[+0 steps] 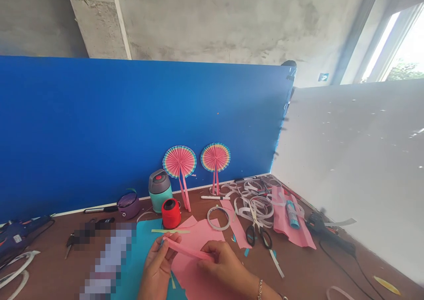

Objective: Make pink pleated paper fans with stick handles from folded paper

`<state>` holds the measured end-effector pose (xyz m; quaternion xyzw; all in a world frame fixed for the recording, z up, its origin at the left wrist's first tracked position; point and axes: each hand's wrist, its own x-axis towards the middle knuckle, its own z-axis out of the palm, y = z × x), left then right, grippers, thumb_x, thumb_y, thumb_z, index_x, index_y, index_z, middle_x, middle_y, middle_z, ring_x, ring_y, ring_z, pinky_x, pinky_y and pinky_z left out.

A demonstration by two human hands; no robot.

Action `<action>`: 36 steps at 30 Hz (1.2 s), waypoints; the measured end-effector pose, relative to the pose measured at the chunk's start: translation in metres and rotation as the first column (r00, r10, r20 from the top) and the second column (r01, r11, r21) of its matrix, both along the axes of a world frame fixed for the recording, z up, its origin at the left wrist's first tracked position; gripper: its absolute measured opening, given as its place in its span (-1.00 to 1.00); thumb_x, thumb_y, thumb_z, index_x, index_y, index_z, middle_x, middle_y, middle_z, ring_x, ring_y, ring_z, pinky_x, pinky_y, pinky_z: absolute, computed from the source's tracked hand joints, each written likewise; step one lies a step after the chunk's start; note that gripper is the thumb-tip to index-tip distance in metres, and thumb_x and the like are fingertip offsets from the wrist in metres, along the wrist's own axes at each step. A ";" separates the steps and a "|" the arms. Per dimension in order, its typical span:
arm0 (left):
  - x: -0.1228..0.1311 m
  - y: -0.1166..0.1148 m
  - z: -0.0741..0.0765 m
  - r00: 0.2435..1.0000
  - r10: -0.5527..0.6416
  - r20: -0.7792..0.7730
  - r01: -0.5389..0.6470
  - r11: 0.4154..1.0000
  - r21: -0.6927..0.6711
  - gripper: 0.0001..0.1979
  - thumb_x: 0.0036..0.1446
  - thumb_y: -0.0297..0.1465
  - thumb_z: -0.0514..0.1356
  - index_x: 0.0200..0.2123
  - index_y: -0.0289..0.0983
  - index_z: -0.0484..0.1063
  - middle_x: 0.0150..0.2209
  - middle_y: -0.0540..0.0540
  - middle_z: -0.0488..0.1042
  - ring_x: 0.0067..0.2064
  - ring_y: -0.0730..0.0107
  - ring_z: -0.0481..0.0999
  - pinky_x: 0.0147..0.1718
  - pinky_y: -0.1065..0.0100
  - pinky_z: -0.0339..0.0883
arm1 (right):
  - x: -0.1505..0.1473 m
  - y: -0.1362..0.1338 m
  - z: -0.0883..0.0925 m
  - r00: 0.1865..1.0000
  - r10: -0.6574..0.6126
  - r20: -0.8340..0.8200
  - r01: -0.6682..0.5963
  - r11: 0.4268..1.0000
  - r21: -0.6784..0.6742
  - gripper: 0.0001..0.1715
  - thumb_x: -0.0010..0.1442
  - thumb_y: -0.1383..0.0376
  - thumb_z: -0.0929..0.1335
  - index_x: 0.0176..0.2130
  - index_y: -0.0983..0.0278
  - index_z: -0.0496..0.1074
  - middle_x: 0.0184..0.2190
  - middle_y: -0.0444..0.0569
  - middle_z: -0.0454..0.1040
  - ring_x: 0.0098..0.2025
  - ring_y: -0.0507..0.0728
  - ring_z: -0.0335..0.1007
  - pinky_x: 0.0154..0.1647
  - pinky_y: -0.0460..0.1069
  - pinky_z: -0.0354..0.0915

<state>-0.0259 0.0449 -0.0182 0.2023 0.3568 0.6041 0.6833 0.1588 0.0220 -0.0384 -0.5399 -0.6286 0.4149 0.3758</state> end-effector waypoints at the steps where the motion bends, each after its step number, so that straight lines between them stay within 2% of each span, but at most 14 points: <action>1: -0.001 0.001 0.001 1.000 0.023 0.012 -0.023 1.000 -0.001 -0.71 -0.27 -0.35 0.43 -0.39 -0.26 0.50 -0.34 -0.03 0.59 -0.20 0.28 0.57 -0.20 0.40 0.43 | 0.000 0.000 0.002 1.000 0.009 -0.016 -0.009 1.000 0.005 -0.86 -0.03 0.34 0.35 -0.40 0.32 0.50 -0.46 -0.11 0.46 -0.35 0.06 0.29 -0.39 -0.12 0.14; 4: -0.001 0.002 0.003 0.997 0.074 0.023 -0.074 0.997 -0.003 -0.72 -0.27 -0.36 0.42 -0.41 -0.25 0.49 -0.34 -0.02 0.59 -0.22 0.28 0.57 -0.23 0.37 0.45 | 0.001 0.000 0.004 0.997 0.007 -0.075 -0.008 1.000 -0.005 -0.84 -0.01 0.36 0.33 -0.38 0.33 0.51 -0.43 -0.09 0.49 -0.36 0.06 0.33 -0.38 -0.11 0.17; 6: -0.001 0.002 0.002 0.998 0.063 0.015 -0.063 0.998 0.002 -0.72 -0.24 -0.34 0.41 -0.38 -0.24 0.50 -0.31 -0.04 0.59 -0.18 0.24 0.56 -0.19 0.33 0.44 | 0.001 0.001 0.005 0.997 -0.025 -0.078 0.026 1.000 0.010 -0.86 0.00 0.35 0.33 -0.43 0.33 0.51 -0.46 -0.08 0.50 -0.37 0.07 0.34 -0.39 -0.11 0.18; 10: 0.002 0.000 -0.007 0.997 -0.069 0.034 0.065 0.994 0.088 -0.56 -0.15 -0.20 0.37 -0.14 -0.16 0.48 -0.12 -0.10 0.55 0.01 0.17 0.46 -0.02 0.27 0.34 | 0.003 0.003 0.004 0.995 -0.089 -0.053 0.095 0.988 0.123 -0.84 0.02 0.28 0.36 -0.47 0.31 0.52 -0.48 -0.06 0.52 -0.36 0.10 0.38 -0.33 -0.07 0.22; 14: 0.011 0.000 -0.026 0.978 -0.206 0.036 0.197 0.967 0.164 -0.37 -0.28 -0.12 0.40 -0.07 -0.16 0.46 -0.03 -0.19 0.50 0.07 -0.02 0.39 0.06 0.09 0.25 | 0.005 0.004 0.003 0.993 -0.102 -0.065 0.112 0.978 0.177 -0.77 0.05 0.20 0.36 -0.45 0.30 0.54 -0.49 -0.04 0.52 -0.38 0.11 0.39 -0.33 -0.05 0.24; 17: 0.018 -0.001 -0.035 0.970 -0.243 -0.028 0.245 0.962 0.117 -0.40 -0.30 -0.21 0.43 -0.10 -0.18 0.48 -0.09 -0.22 0.53 0.05 -0.09 0.40 0.05 -0.01 0.23 | 0.003 0.002 0.005 0.995 -0.097 -0.023 0.099 0.973 0.209 -0.80 0.06 0.22 0.36 -0.42 0.27 0.55 -0.47 -0.05 0.54 -0.36 0.11 0.39 -0.28 -0.04 0.23; 20: 0.021 -0.002 -0.038 0.973 -0.215 -0.090 0.221 0.973 0.061 -0.51 -0.27 -0.24 0.42 -0.18 -0.23 0.52 -0.15 -0.24 0.55 0.00 -0.08 0.45 -0.04 0.04 0.30 | 0.000 0.000 0.008 0.993 -0.108 0.047 0.095 0.972 0.215 -0.82 0.06 0.26 0.35 -0.43 0.27 0.55 -0.45 -0.04 0.54 -0.34 0.11 0.39 -0.24 -0.02 0.22; 22: 0.020 -0.002 -0.036 0.973 -0.167 -0.158 0.175 0.984 0.040 -0.58 -0.28 -0.24 0.42 -0.28 -0.27 0.55 -0.21 -0.25 0.57 -0.05 -0.06 0.47 -0.14 0.12 0.35 | -0.001 -0.002 0.009 0.990 -0.106 0.096 0.086 0.978 0.192 -0.85 0.05 0.29 0.35 -0.42 0.27 0.55 -0.44 -0.04 0.53 -0.32 0.13 0.39 -0.21 -0.01 0.22; 24: 0.018 -0.002 -0.032 0.969 -0.108 -0.224 0.120 0.992 0.040 -0.64 -0.31 -0.24 0.42 -0.39 -0.29 0.54 -0.29 -0.22 0.58 -0.12 -0.01 0.51 -0.26 0.21 0.38 | -0.002 -0.003 0.008 0.988 -0.091 0.127 0.071 0.985 0.156 -0.82 0.02 0.31 0.37 -0.31 0.25 0.55 -0.34 -0.02 0.54 -0.23 0.17 0.39 -0.14 0.02 0.23; 27: 0.015 -0.003 -0.023 0.968 -0.040 -0.246 0.058 0.996 0.065 -0.66 -0.31 -0.23 0.42 -0.43 -0.29 0.53 -0.33 -0.18 0.57 -0.20 0.05 0.53 -0.35 0.27 0.38 | 0.000 -0.004 0.004 0.990 -0.076 0.121 0.060 0.990 0.127 -0.49 -0.07 0.29 0.43 -0.06 0.23 0.46 -0.08 0.04 0.47 -0.02 0.25 0.31 0.02 0.08 0.19; 29: 0.014 -0.006 -0.015 0.973 -0.041 -0.226 0.061 0.995 0.082 -0.66 -0.26 -0.23 0.40 -0.39 -0.30 0.54 -0.30 -0.18 0.57 -0.17 0.06 0.52 -0.28 0.25 0.39 | 0.002 -0.005 0.003 0.993 -0.060 0.100 0.048 0.992 0.119 -0.32 -0.13 0.27 0.47 0.03 0.22 0.39 0.01 0.06 0.40 0.05 0.27 0.24 0.07 0.11 0.16; 31: 0.014 -0.008 -0.007 0.978 -0.081 -0.193 0.104 0.988 0.112 -0.69 -0.19 -0.27 0.38 -0.34 -0.30 0.54 -0.25 -0.18 0.56 -0.10 0.08 0.49 -0.17 0.24 0.37 | 0.004 -0.006 0.004 0.997 -0.035 0.073 0.027 0.994 0.109 -0.25 -0.13 0.27 0.47 0.08 0.22 0.32 0.03 0.07 0.36 0.06 0.26 0.22 0.09 0.12 0.15; 34: 0.014 -0.010 0.001 0.983 -0.095 -0.155 0.117 0.983 0.139 -0.70 -0.14 -0.28 0.36 -0.30 -0.30 0.54 -0.19 -0.18 0.55 -0.04 0.08 0.46 -0.09 0.21 0.35 | 0.005 -0.008 0.009 1.000 -0.009 0.025 0.006 0.993 0.114 -0.21 -0.09 0.29 0.44 0.14 0.23 0.23 0.03 0.07 0.35 0.06 0.23 0.23 0.09 0.11 0.14; 36: 0.014 -0.010 0.004 0.987 -0.089 -0.130 0.107 0.985 0.138 -0.68 -0.14 -0.28 0.36 -0.29 -0.31 0.55 -0.17 -0.19 0.55 -0.03 0.07 0.46 -0.07 0.18 0.34 | 0.006 -0.008 0.011 1.000 0.020 -0.001 -0.019 0.989 0.150 -0.25 -0.04 0.27 0.41 0.14 0.23 0.20 -0.01 0.06 0.38 0.05 0.22 0.24 0.10 0.11 0.13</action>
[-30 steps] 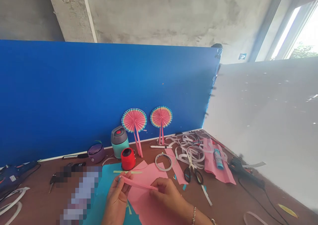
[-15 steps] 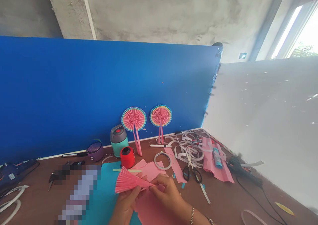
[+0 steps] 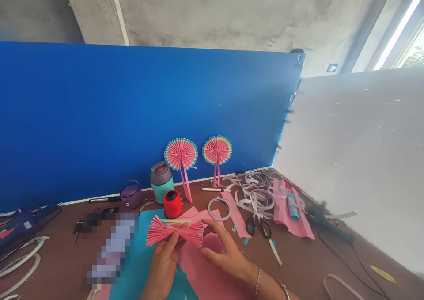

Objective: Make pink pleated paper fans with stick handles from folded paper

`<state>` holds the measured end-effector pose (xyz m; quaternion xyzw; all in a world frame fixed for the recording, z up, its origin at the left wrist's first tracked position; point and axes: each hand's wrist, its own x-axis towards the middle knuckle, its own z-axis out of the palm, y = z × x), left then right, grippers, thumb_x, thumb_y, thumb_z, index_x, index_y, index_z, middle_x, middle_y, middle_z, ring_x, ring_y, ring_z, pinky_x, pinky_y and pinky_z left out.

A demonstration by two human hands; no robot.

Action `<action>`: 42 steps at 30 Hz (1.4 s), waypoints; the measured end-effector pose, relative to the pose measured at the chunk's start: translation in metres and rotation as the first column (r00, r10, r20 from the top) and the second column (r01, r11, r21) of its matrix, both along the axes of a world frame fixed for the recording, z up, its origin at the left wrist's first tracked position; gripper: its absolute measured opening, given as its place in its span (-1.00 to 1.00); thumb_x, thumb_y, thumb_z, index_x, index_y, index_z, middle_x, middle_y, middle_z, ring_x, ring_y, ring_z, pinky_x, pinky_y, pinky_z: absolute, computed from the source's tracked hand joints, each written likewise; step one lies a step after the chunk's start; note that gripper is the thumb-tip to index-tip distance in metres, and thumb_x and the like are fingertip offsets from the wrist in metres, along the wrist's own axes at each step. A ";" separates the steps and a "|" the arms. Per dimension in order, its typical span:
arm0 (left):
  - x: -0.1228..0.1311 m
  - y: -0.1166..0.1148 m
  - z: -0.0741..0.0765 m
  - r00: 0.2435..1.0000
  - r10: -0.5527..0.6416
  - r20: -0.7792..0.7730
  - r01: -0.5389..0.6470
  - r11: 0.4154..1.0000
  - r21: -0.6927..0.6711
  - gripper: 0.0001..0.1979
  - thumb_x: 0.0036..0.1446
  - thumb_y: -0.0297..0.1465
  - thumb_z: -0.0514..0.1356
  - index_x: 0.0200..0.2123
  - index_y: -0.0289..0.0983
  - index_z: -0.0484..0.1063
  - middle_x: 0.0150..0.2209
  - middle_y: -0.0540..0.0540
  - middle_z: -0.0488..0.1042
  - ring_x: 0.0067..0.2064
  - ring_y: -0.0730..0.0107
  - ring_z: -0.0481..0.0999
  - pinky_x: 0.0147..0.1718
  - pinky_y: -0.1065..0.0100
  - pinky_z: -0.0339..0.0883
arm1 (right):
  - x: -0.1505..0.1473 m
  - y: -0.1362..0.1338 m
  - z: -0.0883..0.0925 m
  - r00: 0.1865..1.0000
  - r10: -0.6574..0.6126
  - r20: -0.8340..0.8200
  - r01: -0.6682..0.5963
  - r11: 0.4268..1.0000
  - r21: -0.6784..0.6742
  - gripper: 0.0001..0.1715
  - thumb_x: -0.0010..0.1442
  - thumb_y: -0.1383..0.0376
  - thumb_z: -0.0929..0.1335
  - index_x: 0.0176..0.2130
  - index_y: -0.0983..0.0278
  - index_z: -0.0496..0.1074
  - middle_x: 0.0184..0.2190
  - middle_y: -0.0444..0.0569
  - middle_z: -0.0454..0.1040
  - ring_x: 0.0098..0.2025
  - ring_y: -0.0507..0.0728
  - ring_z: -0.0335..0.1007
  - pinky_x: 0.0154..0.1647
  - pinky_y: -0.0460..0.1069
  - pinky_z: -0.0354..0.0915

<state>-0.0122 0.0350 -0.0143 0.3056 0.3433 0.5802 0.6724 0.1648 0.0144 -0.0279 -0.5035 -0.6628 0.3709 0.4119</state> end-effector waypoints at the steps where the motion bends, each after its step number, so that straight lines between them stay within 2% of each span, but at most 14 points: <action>1: 0.000 0.000 0.001 1.000 0.005 0.010 -0.005 1.000 -0.005 -0.67 -0.14 -0.28 0.36 -0.28 -0.32 0.55 -0.17 -0.19 0.55 -0.03 0.06 0.46 -0.06 0.17 0.34 | 0.000 0.000 0.000 1.000 0.008 -0.009 -0.008 1.000 0.019 -0.29 0.00 0.26 0.38 0.14 0.23 0.20 -0.05 0.04 0.41 0.03 0.21 0.26 0.09 0.11 0.13; 4: 0.000 0.002 0.001 0.999 0.037 0.012 -0.036 0.999 -0.021 -0.65 -0.14 -0.29 0.36 -0.25 -0.32 0.55 -0.15 -0.20 0.55 -0.01 0.06 0.45 -0.05 0.17 0.35 | 0.002 0.001 -0.002 1.000 0.013 -0.024 -0.012 0.998 0.066 -0.40 0.09 0.27 0.32 0.13 0.22 0.20 -0.14 0.01 0.45 -0.04 0.18 0.31 0.04 0.10 0.15; 8: -0.001 0.003 -0.001 0.999 0.046 0.005 -0.046 0.999 -0.020 -0.60 -0.12 -0.28 0.35 -0.18 -0.32 0.53 -0.12 -0.21 0.54 0.01 0.06 0.43 -0.04 0.16 0.34 | 0.001 0.003 -0.004 1.000 0.013 -0.022 -0.011 0.997 0.079 -0.48 0.09 0.30 0.31 0.07 0.23 0.23 -0.19 -0.02 0.46 -0.10 0.15 0.34 -0.01 0.07 0.15; 13: -0.002 0.001 -0.002 0.998 0.058 -0.023 -0.058 0.998 -0.022 -0.59 -0.12 -0.25 0.35 -0.17 -0.32 0.53 -0.12 -0.20 0.54 0.01 0.05 0.43 -0.04 0.18 0.34 | -0.002 0.002 -0.003 0.999 -0.041 0.019 0.039 0.995 0.090 -0.68 0.04 0.36 0.33 -0.15 0.24 0.30 -0.25 -0.06 0.46 -0.12 0.15 0.31 -0.04 0.04 0.13; 17: -0.002 0.000 -0.003 0.998 0.042 -0.054 -0.043 0.999 -0.007 -0.61 -0.07 -0.26 0.33 -0.16 -0.32 0.53 -0.11 -0.20 0.54 0.05 0.03 0.40 -0.03 0.19 0.34 | -0.004 -0.001 0.003 0.998 -0.022 0.051 0.016 0.995 0.102 -0.80 -0.01 0.42 0.32 -0.29 0.24 0.31 -0.27 -0.09 0.43 -0.18 0.12 0.29 -0.09 0.00 0.14; 24: -0.004 -0.001 -0.009 0.992 0.046 -0.117 -0.049 0.999 -0.020 -0.58 -0.07 -0.24 0.32 -0.13 -0.31 0.52 -0.09 -0.20 0.53 0.05 0.00 0.40 -0.03 0.16 0.34 | -0.003 -0.001 0.003 0.996 -0.014 0.091 0.001 0.990 0.142 -0.78 -0.01 0.47 0.27 -0.30 0.24 0.30 -0.30 -0.10 0.41 -0.21 0.11 0.26 -0.13 -0.01 0.13; 28: -0.004 -0.002 -0.013 0.988 0.013 -0.155 -0.016 1.000 -0.021 -0.56 -0.07 -0.21 0.31 -0.11 -0.30 0.51 -0.07 -0.20 0.52 0.07 -0.02 0.38 0.00 0.13 0.32 | -0.003 0.000 -0.001 0.994 -0.056 0.092 0.044 0.991 0.126 -0.80 0.00 0.48 0.26 -0.32 0.25 0.31 -0.31 -0.10 0.41 -0.22 0.11 0.26 -0.16 -0.02 0.13; 35: 0.003 -0.006 -0.006 0.989 -0.007 -0.149 -0.002 0.998 -0.057 -0.56 -0.19 -0.20 0.37 -0.19 -0.28 0.56 -0.12 -0.17 0.55 0.05 0.00 0.41 0.00 0.14 0.33 | -0.004 0.002 -0.002 0.994 -0.094 0.060 0.088 0.991 0.106 -0.95 0.11 0.35 0.28 -0.33 0.25 0.33 -0.32 -0.08 0.42 -0.22 0.13 0.27 -0.16 0.00 0.14; 42: 0.002 -0.005 -0.005 0.987 -0.008 -0.159 0.003 1.000 -0.030 -0.56 -0.19 -0.24 0.38 -0.19 -0.29 0.55 -0.11 -0.16 0.54 0.07 0.01 0.38 0.03 0.14 0.30 | -0.004 0.006 -0.004 0.995 -0.085 -0.051 0.087 0.995 0.048 -0.92 0.12 0.31 0.30 -0.41 0.27 0.33 -0.42 -0.10 0.41 -0.32 0.08 0.30 -0.24 -0.03 0.17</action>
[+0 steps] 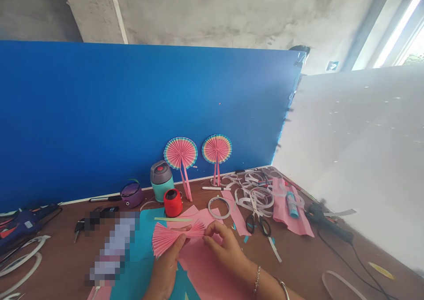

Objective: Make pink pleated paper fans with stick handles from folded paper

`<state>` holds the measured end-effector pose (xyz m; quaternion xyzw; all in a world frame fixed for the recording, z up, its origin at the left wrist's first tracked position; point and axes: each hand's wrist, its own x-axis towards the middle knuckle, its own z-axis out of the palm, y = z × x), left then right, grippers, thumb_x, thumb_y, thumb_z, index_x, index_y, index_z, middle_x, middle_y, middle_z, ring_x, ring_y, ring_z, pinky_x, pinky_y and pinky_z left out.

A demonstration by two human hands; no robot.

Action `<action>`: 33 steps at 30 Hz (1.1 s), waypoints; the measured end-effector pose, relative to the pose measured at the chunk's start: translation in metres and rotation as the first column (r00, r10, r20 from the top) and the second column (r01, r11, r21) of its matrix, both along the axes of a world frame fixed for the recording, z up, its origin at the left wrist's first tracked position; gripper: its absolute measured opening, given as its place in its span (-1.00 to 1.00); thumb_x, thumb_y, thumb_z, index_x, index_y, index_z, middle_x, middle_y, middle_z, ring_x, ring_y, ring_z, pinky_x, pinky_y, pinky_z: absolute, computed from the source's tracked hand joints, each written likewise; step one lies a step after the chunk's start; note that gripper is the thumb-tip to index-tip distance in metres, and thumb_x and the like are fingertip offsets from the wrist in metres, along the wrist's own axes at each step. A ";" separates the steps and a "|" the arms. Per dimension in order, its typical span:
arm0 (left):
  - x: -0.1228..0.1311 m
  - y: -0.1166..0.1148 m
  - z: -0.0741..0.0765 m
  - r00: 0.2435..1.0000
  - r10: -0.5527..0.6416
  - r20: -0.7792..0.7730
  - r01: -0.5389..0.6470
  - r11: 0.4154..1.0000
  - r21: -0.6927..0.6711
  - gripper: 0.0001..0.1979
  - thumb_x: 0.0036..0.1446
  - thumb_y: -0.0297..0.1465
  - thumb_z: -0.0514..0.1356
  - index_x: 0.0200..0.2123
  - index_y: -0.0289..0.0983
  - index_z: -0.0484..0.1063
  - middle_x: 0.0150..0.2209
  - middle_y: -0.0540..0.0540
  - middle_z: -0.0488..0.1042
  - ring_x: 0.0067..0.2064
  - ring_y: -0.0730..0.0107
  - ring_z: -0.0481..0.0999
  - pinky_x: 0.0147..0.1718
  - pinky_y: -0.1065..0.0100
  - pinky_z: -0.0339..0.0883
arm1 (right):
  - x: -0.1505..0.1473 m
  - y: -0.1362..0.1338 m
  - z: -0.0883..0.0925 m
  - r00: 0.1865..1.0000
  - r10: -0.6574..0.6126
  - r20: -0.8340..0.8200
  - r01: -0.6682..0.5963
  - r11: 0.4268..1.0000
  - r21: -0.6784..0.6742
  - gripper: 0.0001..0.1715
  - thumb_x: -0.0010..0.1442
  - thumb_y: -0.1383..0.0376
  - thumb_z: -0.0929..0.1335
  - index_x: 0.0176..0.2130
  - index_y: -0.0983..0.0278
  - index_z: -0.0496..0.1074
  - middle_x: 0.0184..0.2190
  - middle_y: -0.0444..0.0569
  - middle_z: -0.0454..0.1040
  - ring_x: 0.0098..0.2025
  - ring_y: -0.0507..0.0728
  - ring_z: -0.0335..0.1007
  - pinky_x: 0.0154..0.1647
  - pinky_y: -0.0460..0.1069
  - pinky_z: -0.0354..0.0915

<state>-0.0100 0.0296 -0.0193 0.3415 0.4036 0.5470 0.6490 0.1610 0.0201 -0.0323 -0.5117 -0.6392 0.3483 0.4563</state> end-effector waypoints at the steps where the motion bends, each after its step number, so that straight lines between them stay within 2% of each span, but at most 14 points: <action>1: 0.000 0.000 0.000 1.000 -0.004 0.007 0.004 1.000 0.000 -0.57 -0.19 -0.24 0.37 -0.19 -0.29 0.55 -0.11 -0.16 0.54 0.07 0.01 0.38 0.03 0.14 0.31 | 0.000 0.000 0.000 1.000 0.003 -0.026 -0.003 1.000 -0.008 -0.90 0.11 0.29 0.30 -0.42 0.27 0.32 -0.44 -0.11 0.41 -0.33 0.08 0.30 -0.26 -0.04 0.18; 9: 0.004 -0.001 0.004 0.999 0.000 0.052 0.001 0.999 -0.032 -0.62 -0.24 -0.26 0.40 -0.27 -0.30 0.58 -0.18 -0.16 0.57 0.00 0.01 0.45 -0.03 0.14 0.36 | 0.000 0.001 0.000 0.988 0.063 -0.138 -0.064 0.998 -0.005 -0.81 0.16 0.22 0.29 -0.44 0.28 0.30 -0.49 -0.13 0.35 -0.38 0.05 0.29 -0.32 -0.07 0.19; 14: 0.000 0.001 -0.001 1.000 0.010 0.026 -0.009 0.999 -0.044 -0.59 -0.20 -0.22 0.37 -0.25 -0.31 0.57 -0.18 -0.19 0.56 -0.03 0.00 0.46 -0.05 0.12 0.35 | 0.000 0.001 -0.001 0.993 0.018 -0.120 -0.018 1.000 -0.006 -0.71 0.24 0.15 0.21 -0.42 0.26 0.29 -0.49 -0.13 0.33 -0.39 0.06 0.27 -0.32 -0.06 0.19; 16: -0.002 0.002 -0.002 1.000 0.006 -0.002 -0.006 0.999 -0.038 -0.59 -0.19 -0.19 0.36 -0.26 -0.31 0.57 -0.17 -0.19 0.56 -0.04 0.01 0.47 -0.06 0.14 0.35 | 0.002 0.001 -0.001 0.995 -0.054 -0.085 0.058 0.997 0.043 -0.70 0.26 0.14 0.18 -0.37 0.26 0.31 -0.45 -0.10 0.36 -0.35 0.08 0.29 -0.27 -0.04 0.20; 19: -0.002 0.001 0.000 0.998 -0.056 -0.029 0.056 0.998 0.012 -0.60 -0.14 -0.18 0.33 -0.24 -0.30 0.56 -0.17 -0.18 0.56 -0.06 0.06 0.47 -0.12 0.22 0.36 | 0.006 0.000 -0.001 0.993 -0.115 -0.030 0.118 0.975 0.189 -0.76 0.25 0.16 0.19 -0.21 0.23 0.33 -0.26 -0.03 0.39 -0.15 0.13 0.29 -0.09 0.01 0.17; 22: 0.000 -0.001 0.004 0.994 -0.098 -0.039 0.100 0.994 0.033 -0.63 -0.13 -0.20 0.33 -0.26 -0.29 0.55 -0.25 -0.16 0.58 -0.15 0.11 0.51 -0.23 0.27 0.37 | 0.007 -0.003 0.004 0.999 -0.011 0.052 -0.003 0.967 0.255 -0.77 0.22 0.19 0.24 -0.15 0.20 0.34 -0.18 -0.02 0.39 -0.08 0.14 0.27 -0.02 0.03 0.15; 27: 0.002 -0.002 0.003 0.993 -0.111 -0.035 0.110 0.994 -0.028 -0.60 -0.19 -0.18 0.36 -0.28 -0.31 0.55 -0.32 -0.14 0.57 -0.25 0.17 0.52 -0.34 0.32 0.35 | -0.001 -0.012 0.016 0.958 0.226 0.179 -0.266 0.932 0.246 -0.81 0.15 0.21 0.29 -0.24 0.23 0.40 -0.31 -0.06 0.44 -0.24 0.11 0.32 -0.15 0.01 0.19; 30: 0.001 -0.001 0.000 0.994 -0.105 -0.012 0.104 0.993 -0.054 -0.59 -0.18 -0.17 0.36 -0.26 -0.29 0.53 -0.31 -0.12 0.56 -0.25 0.20 0.51 -0.33 0.33 0.34 | -0.004 -0.012 0.018 0.954 0.219 0.204 -0.267 0.930 0.252 -0.81 0.18 0.24 0.26 -0.28 0.24 0.43 -0.35 -0.06 0.46 -0.27 0.10 0.33 -0.16 0.02 0.17; 33: 0.000 0.000 -0.001 0.994 -0.108 0.011 0.108 0.992 -0.068 -0.62 -0.17 -0.18 0.35 -0.28 -0.28 0.53 -0.28 -0.11 0.55 -0.23 0.22 0.50 -0.32 0.35 0.33 | -0.003 -0.008 0.013 0.973 0.091 0.212 -0.140 0.964 0.226 -0.77 0.22 0.28 0.22 -0.35 0.25 0.43 -0.39 -0.06 0.48 -0.30 0.10 0.34 -0.18 0.02 0.15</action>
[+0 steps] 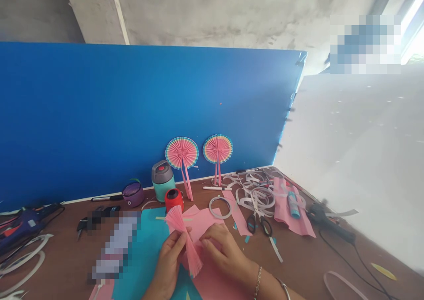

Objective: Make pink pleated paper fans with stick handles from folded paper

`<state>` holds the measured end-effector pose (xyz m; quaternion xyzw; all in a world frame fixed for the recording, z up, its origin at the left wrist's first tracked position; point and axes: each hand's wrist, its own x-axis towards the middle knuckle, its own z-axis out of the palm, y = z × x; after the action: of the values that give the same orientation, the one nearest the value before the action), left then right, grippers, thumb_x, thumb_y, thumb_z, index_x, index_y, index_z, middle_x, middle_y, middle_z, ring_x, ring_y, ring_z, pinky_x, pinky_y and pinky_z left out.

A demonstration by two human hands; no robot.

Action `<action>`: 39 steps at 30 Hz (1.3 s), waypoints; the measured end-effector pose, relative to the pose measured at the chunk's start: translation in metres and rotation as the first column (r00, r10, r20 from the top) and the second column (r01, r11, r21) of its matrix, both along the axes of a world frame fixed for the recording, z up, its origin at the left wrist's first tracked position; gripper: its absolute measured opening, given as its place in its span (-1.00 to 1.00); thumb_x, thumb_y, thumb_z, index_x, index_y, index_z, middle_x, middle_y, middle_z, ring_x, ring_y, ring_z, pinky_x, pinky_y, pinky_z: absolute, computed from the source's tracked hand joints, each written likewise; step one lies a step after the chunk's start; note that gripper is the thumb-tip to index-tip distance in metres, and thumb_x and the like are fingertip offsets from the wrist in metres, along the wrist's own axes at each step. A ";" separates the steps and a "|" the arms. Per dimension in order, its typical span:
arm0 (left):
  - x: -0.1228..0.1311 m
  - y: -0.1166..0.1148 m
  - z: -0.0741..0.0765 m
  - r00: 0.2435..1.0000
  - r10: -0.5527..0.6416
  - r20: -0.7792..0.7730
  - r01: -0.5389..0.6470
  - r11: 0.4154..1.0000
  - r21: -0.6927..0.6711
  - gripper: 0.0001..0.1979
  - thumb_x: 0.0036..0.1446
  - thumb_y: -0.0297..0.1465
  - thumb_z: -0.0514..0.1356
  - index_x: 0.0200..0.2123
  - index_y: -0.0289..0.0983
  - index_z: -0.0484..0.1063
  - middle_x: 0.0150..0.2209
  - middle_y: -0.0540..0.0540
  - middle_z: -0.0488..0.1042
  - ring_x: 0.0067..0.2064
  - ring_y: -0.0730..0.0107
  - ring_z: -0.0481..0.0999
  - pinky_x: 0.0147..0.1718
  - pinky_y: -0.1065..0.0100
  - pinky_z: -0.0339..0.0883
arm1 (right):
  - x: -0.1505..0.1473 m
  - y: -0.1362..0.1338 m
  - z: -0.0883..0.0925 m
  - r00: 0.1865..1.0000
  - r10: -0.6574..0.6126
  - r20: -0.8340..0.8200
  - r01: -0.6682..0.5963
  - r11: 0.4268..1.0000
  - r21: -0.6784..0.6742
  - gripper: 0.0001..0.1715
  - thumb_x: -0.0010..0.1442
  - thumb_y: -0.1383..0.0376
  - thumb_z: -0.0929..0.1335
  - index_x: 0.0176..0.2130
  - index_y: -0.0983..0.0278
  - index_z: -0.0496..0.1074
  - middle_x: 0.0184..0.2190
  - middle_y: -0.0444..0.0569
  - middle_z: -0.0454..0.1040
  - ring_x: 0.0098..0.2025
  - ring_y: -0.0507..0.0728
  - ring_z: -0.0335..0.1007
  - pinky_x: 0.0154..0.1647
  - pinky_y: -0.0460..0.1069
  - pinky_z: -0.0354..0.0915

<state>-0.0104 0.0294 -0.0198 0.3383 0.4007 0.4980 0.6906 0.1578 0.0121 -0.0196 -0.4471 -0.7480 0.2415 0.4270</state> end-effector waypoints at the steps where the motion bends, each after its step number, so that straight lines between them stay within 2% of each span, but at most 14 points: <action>1: 0.000 0.000 0.000 1.000 -0.002 0.008 0.002 1.000 0.002 -0.64 -0.16 -0.18 0.35 -0.30 -0.28 0.53 -0.28 -0.11 0.55 -0.22 0.22 0.50 -0.32 0.36 0.33 | 0.001 0.002 -0.003 0.999 -0.054 0.006 0.054 0.998 -0.012 -0.77 0.21 0.29 0.22 -0.37 0.25 0.44 -0.40 -0.06 0.49 -0.31 0.10 0.34 -0.18 0.02 0.15; 5: -0.001 0.001 0.002 0.998 0.014 0.058 -0.014 1.000 -0.009 -0.70 -0.14 -0.20 0.35 -0.37 -0.28 0.52 -0.33 -0.10 0.54 -0.19 0.22 0.49 -0.22 0.33 0.31 | 0.010 0.017 -0.015 0.977 -0.212 0.029 0.213 0.975 -0.054 -0.76 0.20 0.28 0.23 -0.38 0.25 0.46 -0.39 -0.03 0.51 -0.28 0.14 0.38 -0.18 0.04 0.16; 8: -0.001 0.002 0.003 0.994 0.032 0.104 -0.028 0.999 -0.034 -0.71 -0.18 -0.21 0.37 -0.41 -0.28 0.51 -0.41 -0.07 0.50 -0.19 0.22 0.48 -0.20 0.32 0.31 | 0.025 0.032 -0.017 0.953 -0.300 0.043 0.303 0.950 -0.075 -0.74 0.18 0.29 0.22 -0.34 0.26 0.48 -0.36 0.00 0.53 -0.27 0.16 0.40 -0.22 0.02 0.19; 10: -0.001 0.001 0.004 0.992 0.030 0.119 -0.025 0.999 -0.041 -0.72 -0.18 -0.20 0.38 -0.46 -0.29 0.49 -0.46 -0.03 0.45 -0.23 0.27 0.47 -0.24 0.35 0.31 | 0.038 0.041 -0.011 0.903 -0.395 0.170 0.412 0.907 -0.083 -0.72 0.17 0.33 0.22 -0.31 0.25 0.50 -0.30 0.01 0.53 -0.23 0.18 0.40 -0.24 0.01 0.19; 12: 0.000 0.001 0.003 0.991 0.028 0.132 -0.022 0.999 -0.049 -0.71 -0.16 -0.19 0.37 -0.45 -0.28 0.49 -0.51 0.01 0.39 -0.31 0.36 0.45 -0.31 0.39 0.30 | 0.050 0.048 0.000 0.781 -0.467 0.414 0.510 0.860 0.009 -0.68 0.19 0.36 0.20 -0.35 0.23 0.52 -0.30 0.01 0.52 -0.19 0.20 0.36 -0.20 0.04 0.14; 15: 0.001 0.002 -0.001 0.987 0.012 0.160 -0.006 0.999 -0.042 -0.69 -0.12 -0.18 0.34 -0.36 -0.27 0.49 -0.55 0.06 0.32 -0.42 0.47 0.38 -0.38 0.43 0.27 | 0.066 0.059 0.017 0.496 -0.517 0.697 0.595 0.787 0.161 -0.65 0.22 0.39 0.18 -0.30 0.23 0.53 -0.25 0.05 0.50 -0.12 0.23 0.30 -0.21 0.06 0.08; 18: 0.001 0.004 -0.006 0.981 -0.016 0.192 0.020 1.000 -0.018 -0.71 -0.07 -0.20 0.32 -0.34 -0.27 0.48 -0.57 0.07 0.29 -0.48 0.52 0.31 -0.43 0.45 0.24 | 0.076 0.074 0.022 0.439 -0.489 0.753 0.567 0.802 0.190 -0.70 0.17 0.44 0.21 -0.31 0.33 0.52 -0.21 0.15 0.47 -0.08 0.28 0.25 -0.19 0.09 0.04; 25: -0.001 0.005 -0.007 0.983 -0.031 0.183 0.035 0.999 -0.019 -0.72 -0.06 -0.21 0.32 -0.33 -0.28 0.47 -0.58 0.05 0.30 -0.49 0.51 0.29 -0.49 0.45 0.20 | 0.081 0.101 0.008 0.440 -0.392 0.808 0.454 0.873 0.177 -0.74 0.17 0.41 0.24 -0.34 0.36 0.52 -0.24 0.18 0.48 -0.06 0.27 0.21 -0.12 0.09 0.02; 30: -0.002 0.005 -0.004 0.984 0.009 0.175 0.000 0.998 -0.055 -0.69 -0.12 -0.22 0.35 -0.32 -0.29 0.47 -0.55 0.04 0.35 -0.47 0.49 0.33 -0.48 0.44 0.24 | 0.091 0.109 0.004 0.483 -0.406 0.776 0.493 0.858 0.142 -0.72 0.16 0.41 0.22 -0.27 0.41 0.49 -0.17 0.22 0.45 -0.03 0.28 0.19 -0.09 0.10 0.02; 34: -0.002 0.005 -0.003 0.983 0.034 0.182 -0.018 0.996 -0.090 -0.66 -0.15 -0.24 0.37 -0.31 -0.30 0.48 -0.52 0.03 0.37 -0.47 0.49 0.36 -0.48 0.43 0.26 | 0.097 0.111 0.005 0.569 -0.428 0.703 0.521 0.848 0.095 -0.70 0.11 0.47 0.20 -0.28 0.41 0.49 -0.17 0.23 0.45 -0.01 0.29 0.18 -0.04 0.12 0.00; 39: -0.001 0.006 -0.004 0.984 0.046 0.175 -0.029 0.995 -0.098 -0.62 -0.21 -0.21 0.39 -0.32 -0.30 0.48 -0.54 0.03 0.39 -0.49 0.50 0.35 -0.50 0.45 0.26 | 0.091 0.115 0.014 0.741 -0.450 0.499 0.518 0.855 0.003 -0.76 0.08 0.42 0.23 -0.42 0.37 0.49 -0.24 0.15 0.47 -0.06 0.26 0.25 -0.06 0.10 0.07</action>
<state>-0.0115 0.0349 -0.0235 0.2519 0.3675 0.5193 0.7293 0.2488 0.1271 -0.0053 -0.6997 -0.6695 0.0531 0.2435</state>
